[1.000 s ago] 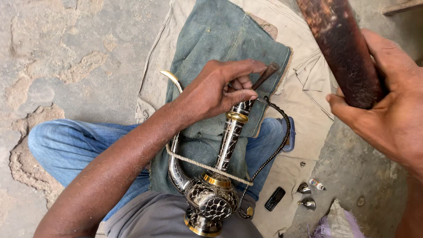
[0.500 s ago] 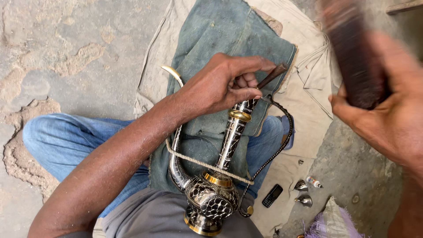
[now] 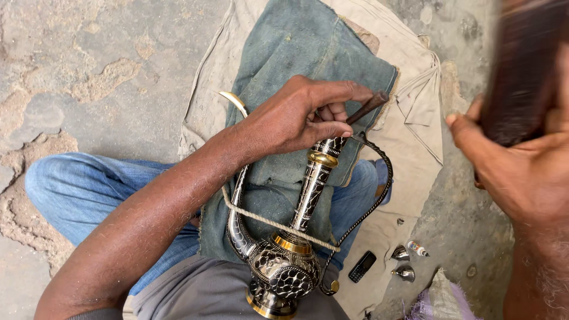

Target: The person sits cross-legged on the floor and uses a hammer and chisel to shape and decorate a silver-colored metal vessel with a curved handle. They repeatedly reposition the chisel and strike it with the hammer to create patterns on the vessel's surface.

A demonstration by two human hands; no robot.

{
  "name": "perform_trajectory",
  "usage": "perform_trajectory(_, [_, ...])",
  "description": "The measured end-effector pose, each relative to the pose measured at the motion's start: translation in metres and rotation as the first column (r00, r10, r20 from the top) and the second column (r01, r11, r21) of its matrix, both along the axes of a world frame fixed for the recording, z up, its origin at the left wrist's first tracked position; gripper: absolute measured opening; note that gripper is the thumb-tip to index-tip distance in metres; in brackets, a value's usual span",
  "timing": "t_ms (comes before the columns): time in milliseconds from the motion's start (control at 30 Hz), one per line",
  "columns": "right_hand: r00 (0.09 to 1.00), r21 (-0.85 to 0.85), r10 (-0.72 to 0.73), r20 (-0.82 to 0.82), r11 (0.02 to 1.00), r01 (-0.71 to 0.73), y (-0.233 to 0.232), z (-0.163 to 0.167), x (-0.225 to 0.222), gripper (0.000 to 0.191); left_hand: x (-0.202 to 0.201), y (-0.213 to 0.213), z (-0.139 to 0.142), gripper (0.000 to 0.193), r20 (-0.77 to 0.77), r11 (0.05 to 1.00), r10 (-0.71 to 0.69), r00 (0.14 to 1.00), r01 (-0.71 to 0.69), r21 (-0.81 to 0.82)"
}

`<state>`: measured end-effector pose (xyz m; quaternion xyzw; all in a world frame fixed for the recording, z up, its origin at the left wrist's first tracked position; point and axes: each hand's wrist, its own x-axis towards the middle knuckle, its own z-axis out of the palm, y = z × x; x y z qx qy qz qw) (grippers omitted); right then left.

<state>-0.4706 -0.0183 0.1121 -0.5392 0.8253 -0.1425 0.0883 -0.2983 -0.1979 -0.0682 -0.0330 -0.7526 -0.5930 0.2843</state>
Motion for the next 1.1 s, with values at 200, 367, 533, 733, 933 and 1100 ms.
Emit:
perform_trajectory(200, [0.913, 0.206, 0.359, -0.191, 0.924, -0.321, -0.007, 0.004, 0.001, 0.074, -0.004, -0.001, -0.009, 0.055, -0.005, 0.999, -0.022, 1.0, 0.022, -0.04])
perform_trajectory(367, [0.941, 0.167, 0.254, -0.223, 0.961, -0.219, -0.017, 0.009, 0.011, 0.061, -0.007, -0.002, -0.016, 0.054, -0.043, 0.998, -0.041, 0.998, 0.039, -0.049])
perform_trajectory(533, [0.976, 0.102, 0.198, -0.095, 0.977, -0.188, -0.015, 0.009, 0.015, 0.072, -0.004, -0.004, -0.016, 0.052, -0.087, 0.998, -0.04, 0.995, 0.035, -0.058])
perform_trajectory(733, [0.952, 0.089, 0.254, -0.172, 0.966, -0.242, 0.023, 0.0, 0.0, 0.065, -0.004, 0.0, -0.012, 0.048, -0.05, 1.0, -0.013, 0.999, 0.012, -0.025])
perform_trajectory(933, [0.749, -0.202, -0.139, 0.647, 0.917, 0.345, 0.075, -0.005, -0.029, 0.016, -0.011, -0.004, -0.004, 0.049, 0.073, 1.0, -0.025, 0.997, 0.024, 0.012])
perform_trajectory(1100, [0.858, -0.197, -0.099, 0.504, 0.954, 0.226, 0.081, -0.013, -0.031, 0.051, -0.007, -0.006, 0.005, 0.05, 0.069, 0.997, -0.033, 0.997, 0.038, -0.069])
